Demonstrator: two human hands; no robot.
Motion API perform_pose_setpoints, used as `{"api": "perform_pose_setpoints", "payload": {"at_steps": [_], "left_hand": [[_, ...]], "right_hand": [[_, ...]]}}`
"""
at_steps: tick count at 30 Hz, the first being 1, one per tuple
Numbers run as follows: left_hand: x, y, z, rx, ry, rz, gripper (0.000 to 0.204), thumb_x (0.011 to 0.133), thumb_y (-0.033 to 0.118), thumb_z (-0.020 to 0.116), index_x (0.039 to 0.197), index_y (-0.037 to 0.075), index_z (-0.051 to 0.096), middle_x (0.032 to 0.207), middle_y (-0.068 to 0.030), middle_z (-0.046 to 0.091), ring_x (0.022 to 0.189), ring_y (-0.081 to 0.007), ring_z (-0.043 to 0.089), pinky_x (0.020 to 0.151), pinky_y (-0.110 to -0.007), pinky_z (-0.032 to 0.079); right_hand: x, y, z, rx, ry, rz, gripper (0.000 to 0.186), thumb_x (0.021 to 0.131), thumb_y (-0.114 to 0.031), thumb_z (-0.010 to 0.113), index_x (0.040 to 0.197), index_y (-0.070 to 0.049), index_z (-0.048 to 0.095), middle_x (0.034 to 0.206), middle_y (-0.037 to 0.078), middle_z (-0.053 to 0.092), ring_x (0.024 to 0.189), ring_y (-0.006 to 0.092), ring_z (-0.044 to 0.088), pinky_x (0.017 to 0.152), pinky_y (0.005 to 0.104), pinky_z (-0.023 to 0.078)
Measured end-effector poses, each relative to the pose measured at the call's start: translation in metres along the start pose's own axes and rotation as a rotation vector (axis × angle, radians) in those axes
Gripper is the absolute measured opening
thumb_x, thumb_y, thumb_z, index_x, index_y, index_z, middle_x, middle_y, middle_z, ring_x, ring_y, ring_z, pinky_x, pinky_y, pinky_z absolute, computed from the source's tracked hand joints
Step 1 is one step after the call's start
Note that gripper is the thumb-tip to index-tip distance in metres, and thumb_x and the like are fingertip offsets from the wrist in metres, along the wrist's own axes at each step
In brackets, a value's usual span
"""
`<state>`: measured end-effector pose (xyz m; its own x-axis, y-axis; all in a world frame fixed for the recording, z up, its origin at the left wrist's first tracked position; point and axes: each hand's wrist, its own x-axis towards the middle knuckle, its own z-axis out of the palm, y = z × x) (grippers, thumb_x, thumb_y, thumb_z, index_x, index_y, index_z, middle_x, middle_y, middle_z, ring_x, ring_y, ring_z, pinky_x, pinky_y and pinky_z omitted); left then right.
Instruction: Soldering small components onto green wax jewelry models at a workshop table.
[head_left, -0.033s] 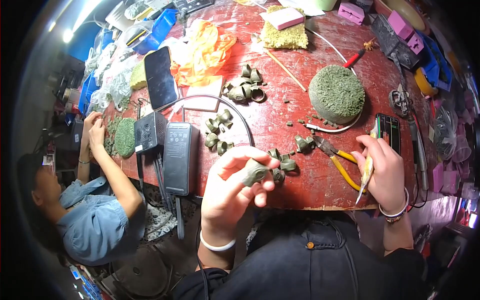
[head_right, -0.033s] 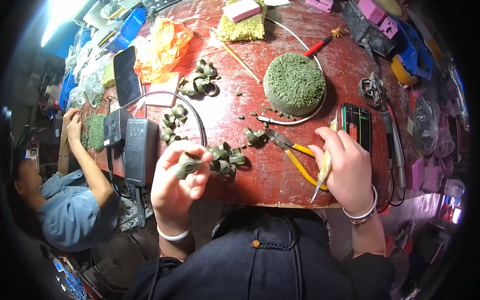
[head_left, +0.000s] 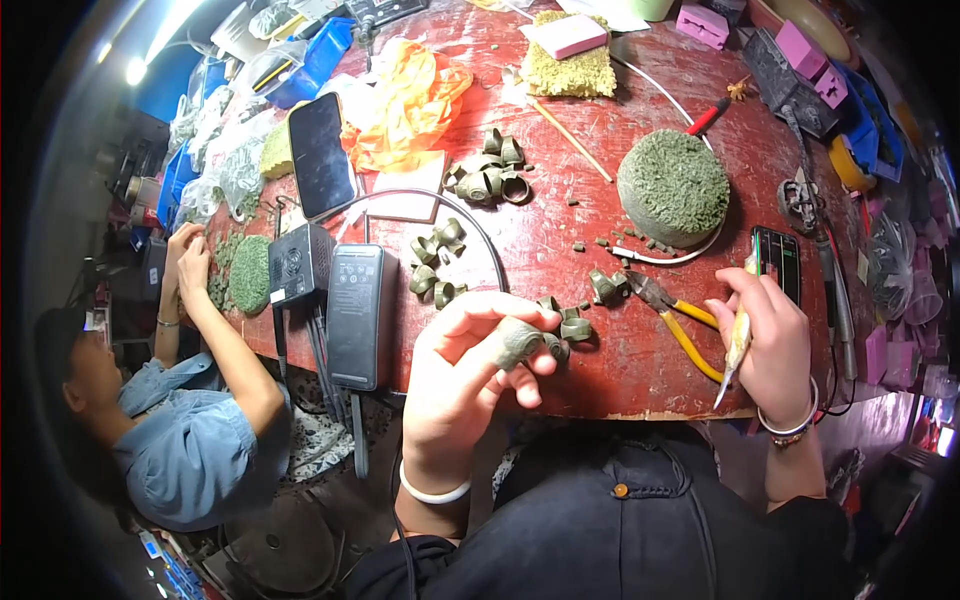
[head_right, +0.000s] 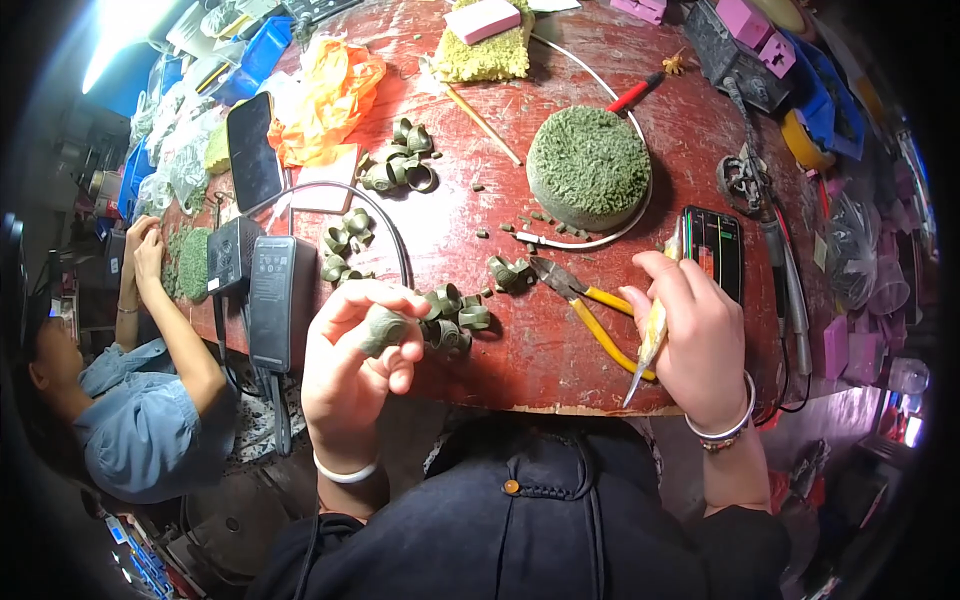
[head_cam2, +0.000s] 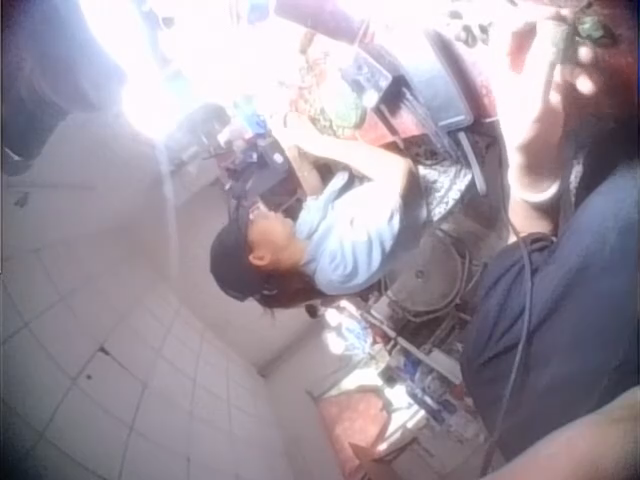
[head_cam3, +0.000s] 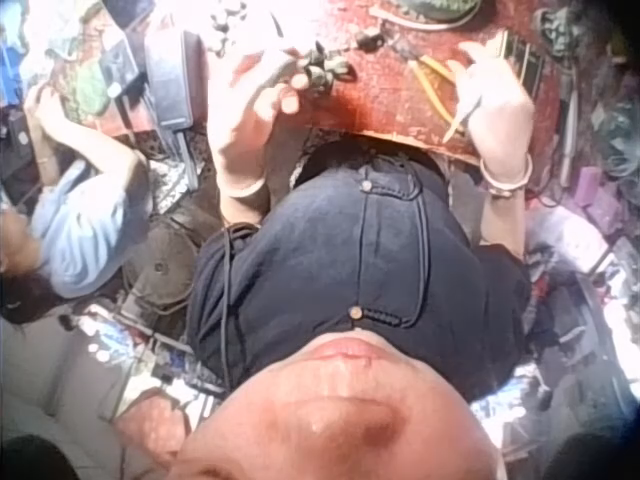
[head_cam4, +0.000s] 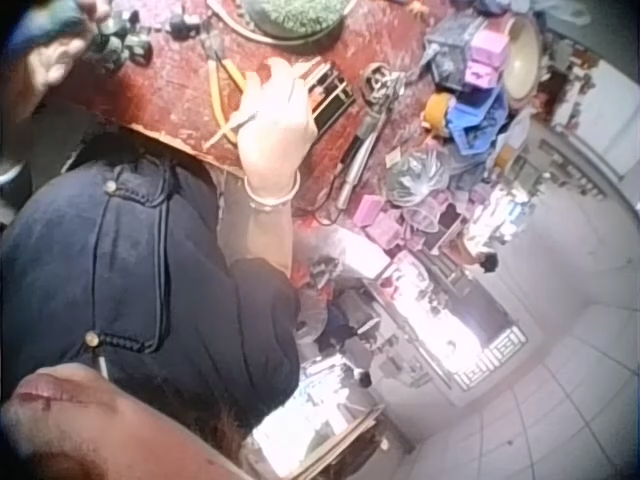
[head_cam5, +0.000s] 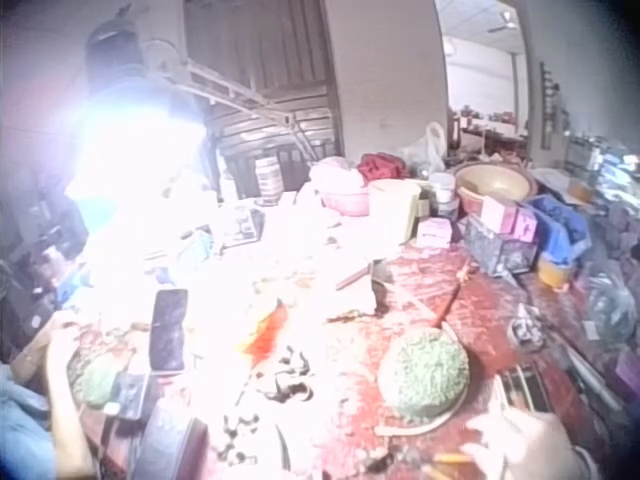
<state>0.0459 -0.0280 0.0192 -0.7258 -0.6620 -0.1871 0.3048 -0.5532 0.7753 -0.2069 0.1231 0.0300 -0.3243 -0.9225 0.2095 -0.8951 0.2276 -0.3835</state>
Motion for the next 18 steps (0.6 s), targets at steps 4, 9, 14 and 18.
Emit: {"api": "perform_pose_setpoints", "payload": {"at_steps": [4, 9, 14, 18], "left_hand": [[0.0, -0.004, 0.015, 0.207, 0.123, 0.212, 0.017, 0.094, -0.003, 0.055, 0.111, -0.003, 0.057, 0.117, -0.0165, 0.06, 0.087, -0.0186, 0.066, 0.063, -0.027, 0.059], [-0.001, 0.002, 0.015, 0.122, 0.081, 0.105, 0.018, 0.094, -0.001, 0.055, 0.112, -0.004, 0.058, 0.117, -0.0159, 0.059, 0.092, -0.0205, 0.065, 0.066, -0.029, 0.059], [-0.005, 0.008, 0.01, -0.067, 0.067, 0.003, 0.024, 0.096, 0.006, 0.056, 0.118, -0.003, 0.056, 0.124, -0.0236, 0.059, 0.093, -0.0234, 0.065, 0.068, -0.029, 0.058], [-0.007, 0.003, 0.002, -0.315, -0.004, 0.074, 0.042, 0.093, 0.007, 0.059, 0.132, -0.001, 0.047, 0.12, -0.0267, 0.06, 0.092, -0.0231, 0.064, 0.067, -0.028, 0.055]], "right_hand": [[0.001, -0.008, -0.006, 0.104, 0.149, 0.007, 0.031, 0.079, 0.001, 0.073, 0.108, -0.002, 0.062, 0.078, 0.012, 0.059, 0.066, 0.0248, 0.06, 0.059, 0.0346, 0.048], [0.003, -0.025, -0.013, 0.378, 0.166, 0.078, 0.024, 0.084, -0.002, 0.072, 0.106, -0.002, 0.064, 0.087, 0.01, 0.064, 0.072, 0.016, 0.062, 0.065, 0.0279, 0.049], [0.007, -0.037, -0.016, 0.555, 0.092, 0.069, 0.022, 0.086, -0.005, 0.071, 0.107, -0.001, 0.063, 0.087, 0.009, 0.065, 0.072, 0.0155, 0.061, 0.067, 0.0271, 0.049], [0.005, -0.04, -0.013, 0.636, 0.05, 0.072, 0.022, 0.086, -0.005, 0.071, 0.107, -0.001, 0.063, 0.086, 0.009, 0.065, 0.073, 0.0155, 0.062, 0.067, 0.0268, 0.049]]}}
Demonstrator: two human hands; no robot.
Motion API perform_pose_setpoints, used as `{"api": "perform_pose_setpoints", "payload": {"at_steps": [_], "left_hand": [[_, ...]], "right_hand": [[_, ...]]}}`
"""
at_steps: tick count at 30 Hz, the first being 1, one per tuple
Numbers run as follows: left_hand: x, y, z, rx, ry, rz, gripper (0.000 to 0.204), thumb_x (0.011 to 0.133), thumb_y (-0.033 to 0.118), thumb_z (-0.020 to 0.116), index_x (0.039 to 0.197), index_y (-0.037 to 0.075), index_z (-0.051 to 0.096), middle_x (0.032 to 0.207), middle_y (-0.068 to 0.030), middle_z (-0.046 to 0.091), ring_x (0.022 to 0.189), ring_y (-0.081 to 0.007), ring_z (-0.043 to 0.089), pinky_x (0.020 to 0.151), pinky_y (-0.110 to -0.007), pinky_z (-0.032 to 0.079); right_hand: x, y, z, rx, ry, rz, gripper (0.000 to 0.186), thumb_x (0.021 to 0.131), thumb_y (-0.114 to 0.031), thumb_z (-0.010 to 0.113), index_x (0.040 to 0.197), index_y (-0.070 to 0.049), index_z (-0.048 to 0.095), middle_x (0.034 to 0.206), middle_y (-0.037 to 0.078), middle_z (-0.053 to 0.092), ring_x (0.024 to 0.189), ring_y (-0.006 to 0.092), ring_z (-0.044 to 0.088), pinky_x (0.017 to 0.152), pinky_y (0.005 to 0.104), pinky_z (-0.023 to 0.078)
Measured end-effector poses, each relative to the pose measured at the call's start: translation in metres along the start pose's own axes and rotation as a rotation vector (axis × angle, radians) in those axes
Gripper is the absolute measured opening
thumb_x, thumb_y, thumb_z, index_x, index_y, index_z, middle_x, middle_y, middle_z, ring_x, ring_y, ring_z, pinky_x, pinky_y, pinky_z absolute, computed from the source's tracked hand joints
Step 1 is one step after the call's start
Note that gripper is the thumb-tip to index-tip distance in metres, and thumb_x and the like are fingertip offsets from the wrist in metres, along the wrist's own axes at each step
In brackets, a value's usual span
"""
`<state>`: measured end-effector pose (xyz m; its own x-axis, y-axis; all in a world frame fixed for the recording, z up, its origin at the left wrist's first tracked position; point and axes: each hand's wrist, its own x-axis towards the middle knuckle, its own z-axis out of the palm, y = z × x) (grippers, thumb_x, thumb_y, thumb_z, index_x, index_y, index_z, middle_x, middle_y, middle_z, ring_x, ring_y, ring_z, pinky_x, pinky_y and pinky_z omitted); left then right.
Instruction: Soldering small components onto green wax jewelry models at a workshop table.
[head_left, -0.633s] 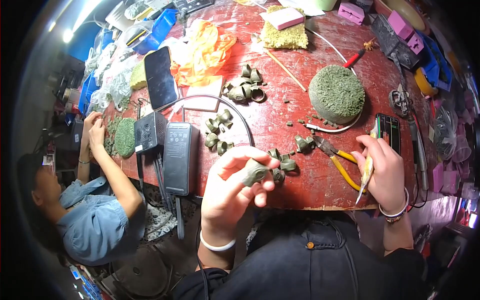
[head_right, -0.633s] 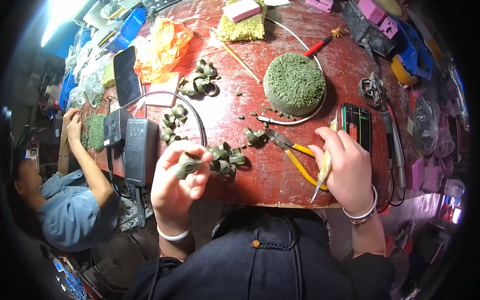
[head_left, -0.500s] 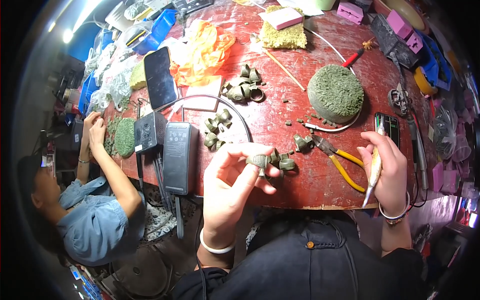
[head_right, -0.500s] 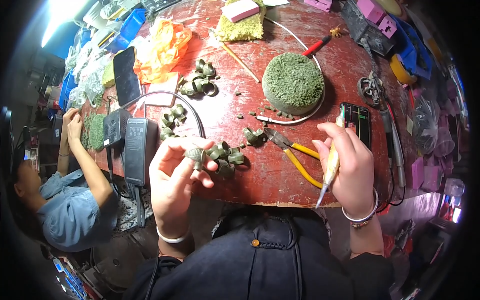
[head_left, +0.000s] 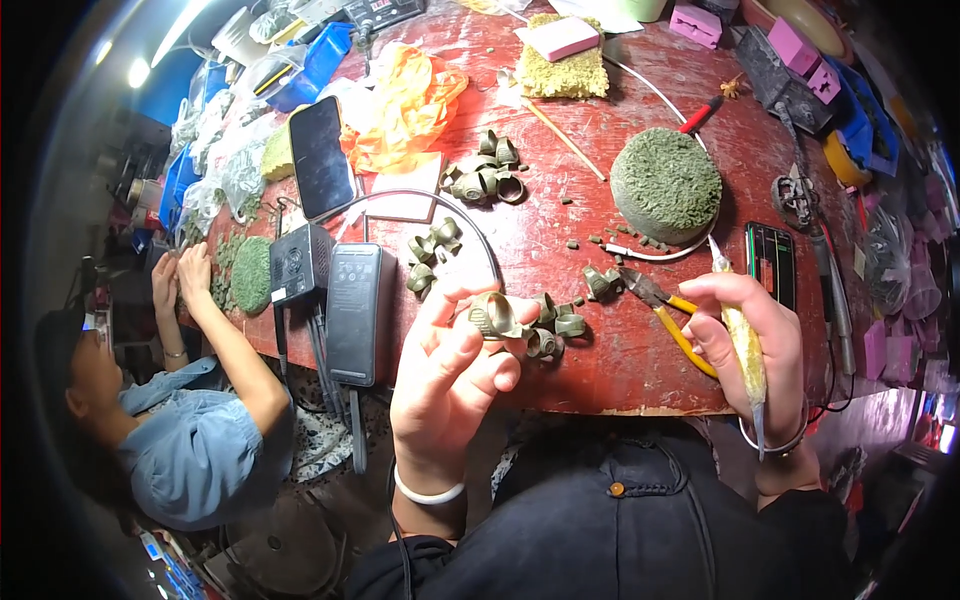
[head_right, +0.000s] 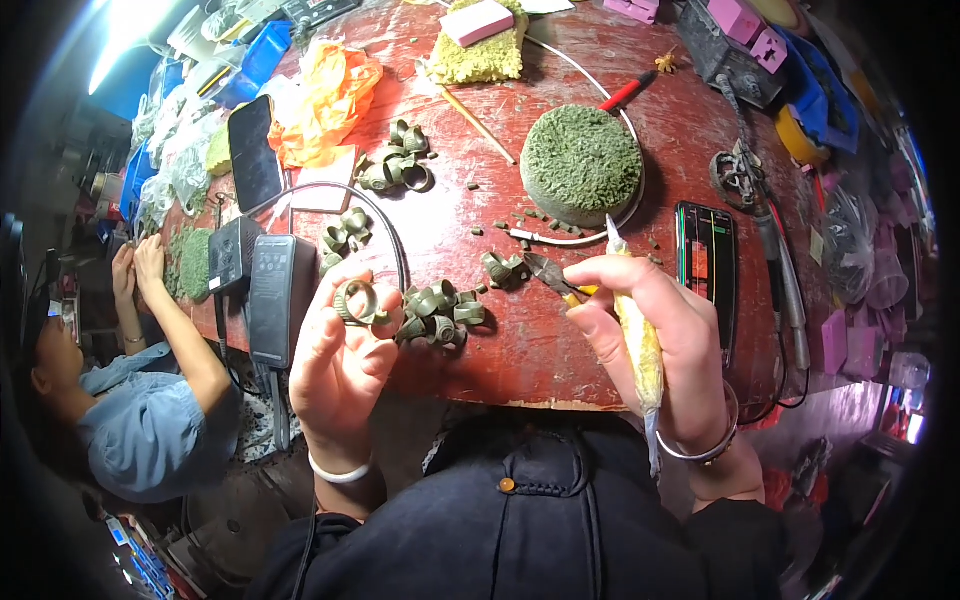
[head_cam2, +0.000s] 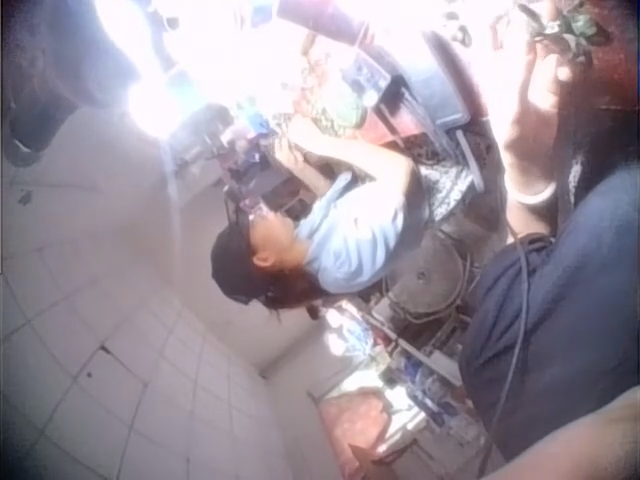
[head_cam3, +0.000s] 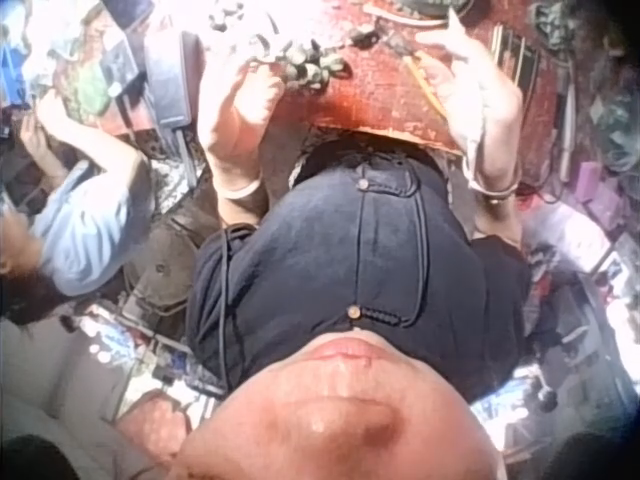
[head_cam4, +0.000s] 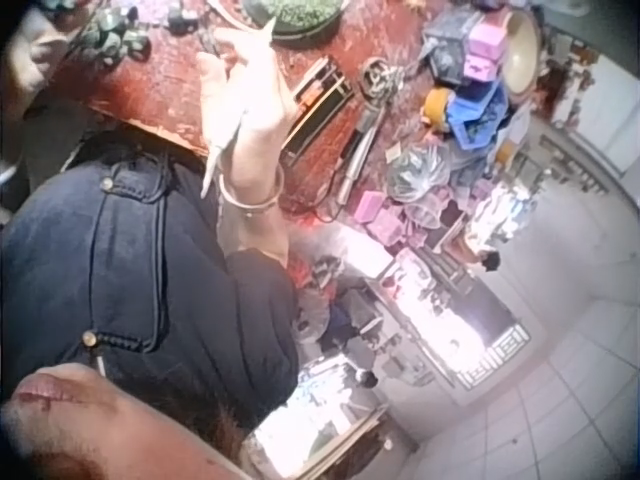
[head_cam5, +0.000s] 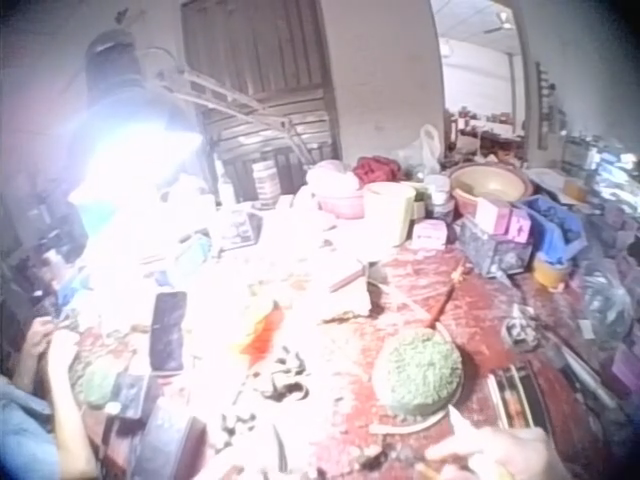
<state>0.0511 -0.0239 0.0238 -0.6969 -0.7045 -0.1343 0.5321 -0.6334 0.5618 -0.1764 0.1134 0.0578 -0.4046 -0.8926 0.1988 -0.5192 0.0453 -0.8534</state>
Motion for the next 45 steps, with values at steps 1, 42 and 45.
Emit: {"api": "perform_pose_setpoints", "payload": {"at_steps": [1, 42, 45], "left_hand": [[0.001, 0.001, -0.002, -0.027, -0.02, -0.022, 0.042, 0.092, 0.008, 0.061, 0.13, -0.001, 0.049, 0.119, -0.0257, 0.06, 0.091, -0.0223, 0.064, 0.069, -0.028, 0.054], [0.017, 0.001, -0.001, -0.589, -0.116, -0.111, 0.044, 0.099, 0.026, 0.052, 0.131, -0.004, 0.047, 0.133, -0.019, 0.053, 0.122, -0.0313, 0.052, 0.105, -0.043, 0.043], [0.02, 0.002, 0.004, -0.58, -0.089, -0.09, 0.043, 0.1, 0.026, 0.052, 0.132, -0.001, 0.047, 0.133, -0.0172, 0.054, 0.125, -0.031, 0.05, 0.106, -0.044, 0.041]], "right_hand": [[-0.001, 0.001, 0.001, 0.004, -0.009, 0.011, 0.023, 0.086, -0.005, 0.071, 0.107, -0.001, 0.063, 0.086, 0.009, 0.065, 0.073, 0.0155, 0.062, 0.067, 0.0267, 0.049], [-0.005, 0.01, 0.014, -0.06, -0.132, -0.06, 0.025, 0.082, -0.005, 0.074, 0.104, -0.003, 0.064, 0.076, 0.01, 0.061, 0.066, 0.018, 0.062, 0.059, 0.0296, 0.047], [-0.005, 0.011, 0.014, -0.069, -0.136, -0.066, 0.026, 0.081, -0.005, 0.075, 0.104, -0.002, 0.064, 0.077, 0.01, 0.061, 0.067, 0.0183, 0.062, 0.059, 0.0296, 0.047]]}}
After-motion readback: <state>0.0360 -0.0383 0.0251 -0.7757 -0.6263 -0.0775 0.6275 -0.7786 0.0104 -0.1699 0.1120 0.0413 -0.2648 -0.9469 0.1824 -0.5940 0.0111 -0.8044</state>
